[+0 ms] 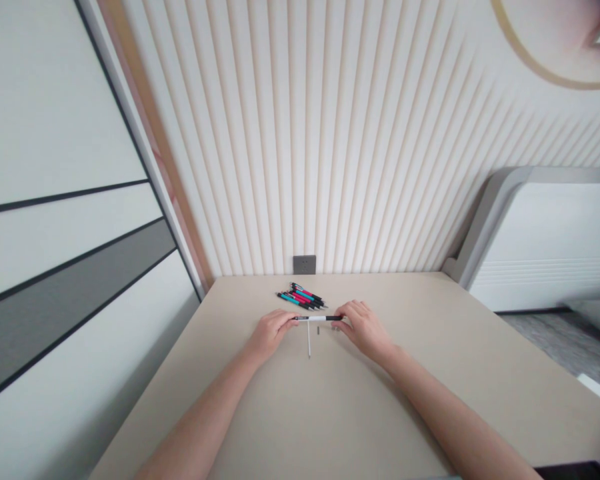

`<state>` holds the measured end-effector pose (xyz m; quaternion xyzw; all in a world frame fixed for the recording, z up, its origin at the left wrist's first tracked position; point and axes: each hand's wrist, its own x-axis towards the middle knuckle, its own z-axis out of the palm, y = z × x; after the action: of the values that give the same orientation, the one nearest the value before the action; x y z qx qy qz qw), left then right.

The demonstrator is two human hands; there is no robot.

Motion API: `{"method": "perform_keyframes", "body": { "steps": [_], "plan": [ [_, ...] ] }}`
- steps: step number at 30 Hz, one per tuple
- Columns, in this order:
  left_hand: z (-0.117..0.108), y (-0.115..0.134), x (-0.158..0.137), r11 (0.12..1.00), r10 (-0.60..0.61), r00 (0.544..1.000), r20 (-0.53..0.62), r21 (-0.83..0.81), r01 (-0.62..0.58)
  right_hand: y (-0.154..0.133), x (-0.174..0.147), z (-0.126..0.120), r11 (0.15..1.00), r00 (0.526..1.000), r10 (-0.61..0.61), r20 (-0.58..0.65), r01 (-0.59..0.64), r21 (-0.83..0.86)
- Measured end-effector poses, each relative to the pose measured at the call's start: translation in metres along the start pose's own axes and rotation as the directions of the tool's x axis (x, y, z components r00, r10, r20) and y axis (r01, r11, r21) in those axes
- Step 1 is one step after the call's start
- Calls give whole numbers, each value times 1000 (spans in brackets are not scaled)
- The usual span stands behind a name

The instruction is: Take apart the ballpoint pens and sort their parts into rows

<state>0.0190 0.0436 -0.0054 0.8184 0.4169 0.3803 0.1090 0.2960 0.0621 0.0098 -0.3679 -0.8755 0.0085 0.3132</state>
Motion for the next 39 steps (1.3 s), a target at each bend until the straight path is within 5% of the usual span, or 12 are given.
{"method": "perform_keyframes", "body": {
  "steps": [24,39],
  "plan": [
    [-4,1,-1,997,21,999,-36,-75,-24,5,-5,5,986,994,49,97,-64,154],
    [-4,2,-1,996,5,999,-34,-87,-7,5,-6,7,964,991,122,52,-130,231]
  ]
}}
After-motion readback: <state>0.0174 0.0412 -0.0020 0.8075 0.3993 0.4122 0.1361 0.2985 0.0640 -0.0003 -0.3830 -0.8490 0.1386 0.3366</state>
